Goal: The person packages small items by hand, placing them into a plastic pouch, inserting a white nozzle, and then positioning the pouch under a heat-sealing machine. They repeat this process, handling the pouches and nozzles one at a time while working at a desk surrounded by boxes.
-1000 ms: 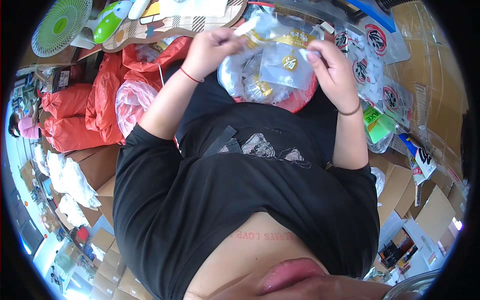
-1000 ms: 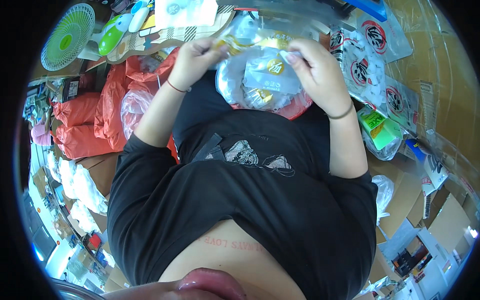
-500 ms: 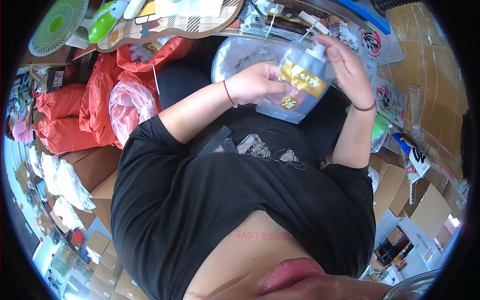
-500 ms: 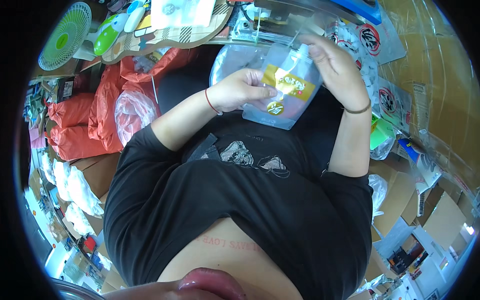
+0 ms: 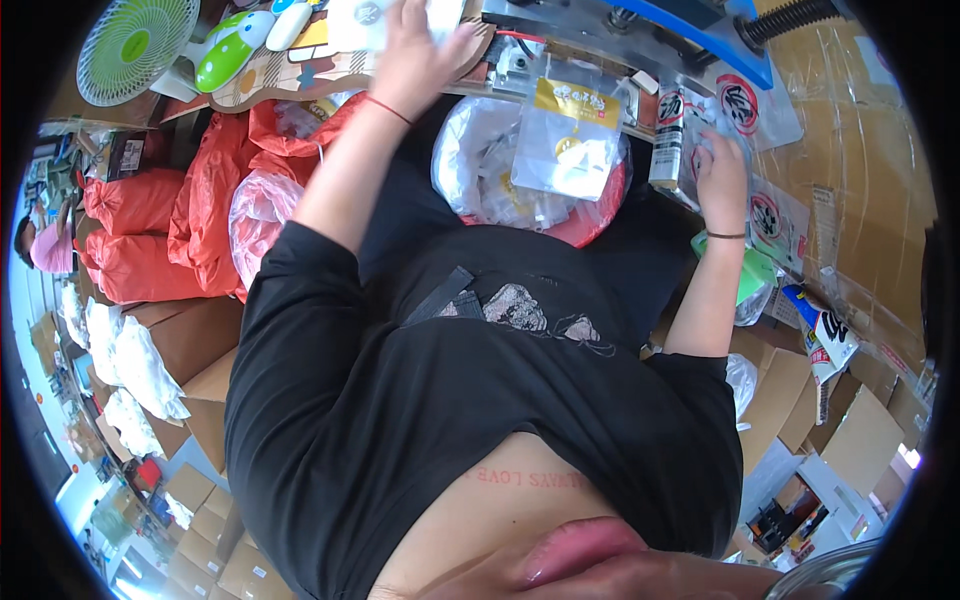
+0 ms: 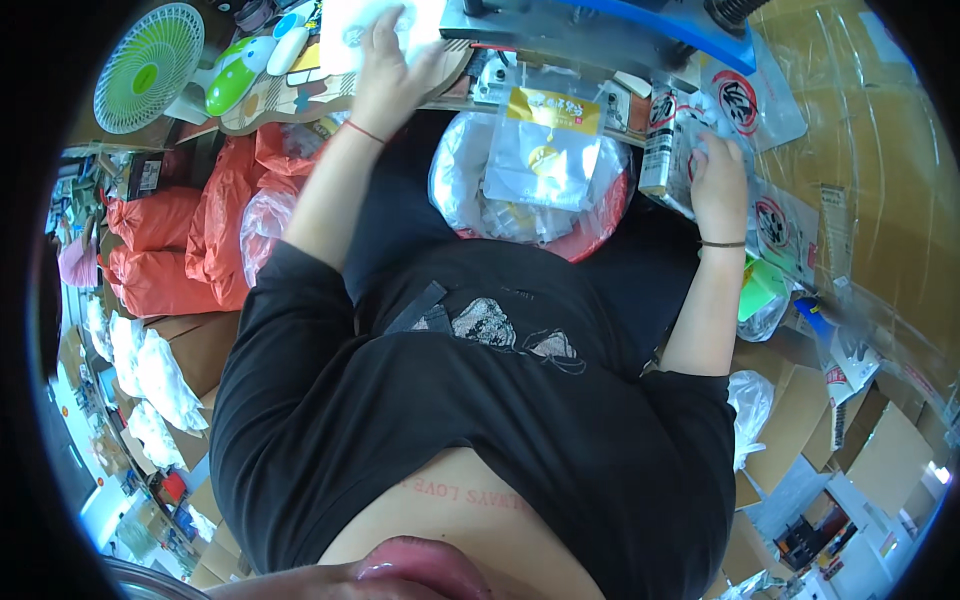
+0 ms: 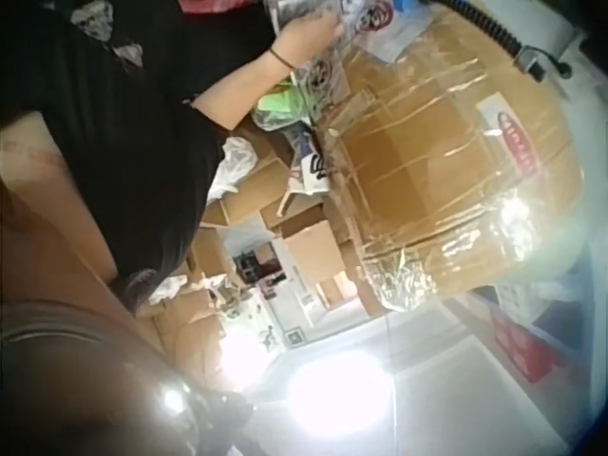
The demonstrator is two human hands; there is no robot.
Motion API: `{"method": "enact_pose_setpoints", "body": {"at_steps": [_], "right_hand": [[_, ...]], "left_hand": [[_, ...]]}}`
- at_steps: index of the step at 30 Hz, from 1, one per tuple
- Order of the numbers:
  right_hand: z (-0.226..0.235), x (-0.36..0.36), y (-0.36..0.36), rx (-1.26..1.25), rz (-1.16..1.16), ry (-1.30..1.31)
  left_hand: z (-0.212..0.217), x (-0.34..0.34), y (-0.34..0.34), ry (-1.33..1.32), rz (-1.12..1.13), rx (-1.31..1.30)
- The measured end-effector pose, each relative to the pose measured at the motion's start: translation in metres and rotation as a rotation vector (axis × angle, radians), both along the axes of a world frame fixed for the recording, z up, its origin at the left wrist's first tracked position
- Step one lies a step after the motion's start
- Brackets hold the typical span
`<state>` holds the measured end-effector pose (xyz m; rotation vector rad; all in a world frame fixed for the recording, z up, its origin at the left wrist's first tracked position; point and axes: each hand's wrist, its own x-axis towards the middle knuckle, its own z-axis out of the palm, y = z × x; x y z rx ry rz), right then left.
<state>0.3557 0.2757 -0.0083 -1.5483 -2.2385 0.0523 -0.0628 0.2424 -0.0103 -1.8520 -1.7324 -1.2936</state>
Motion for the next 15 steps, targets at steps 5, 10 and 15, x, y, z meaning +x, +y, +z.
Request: {"method": "enact_pose_setpoints", "body": {"at_steps": [5,10,15], "right_hand": [[0.041,-0.007,-0.015,0.053,0.064,0.086],[0.042,-0.05,-0.03,-0.019,0.286,0.289],[0.055,-0.103,-0.036,-0.228,0.513,0.462]], "left_hand": [[-0.028,-0.035,-0.033,0.601,-0.106,-0.191],[-0.035,-0.016,-0.048,-0.006,-0.321,-0.47],[0.01,0.041,-0.063,-0.542,-0.498,-0.813]]}}
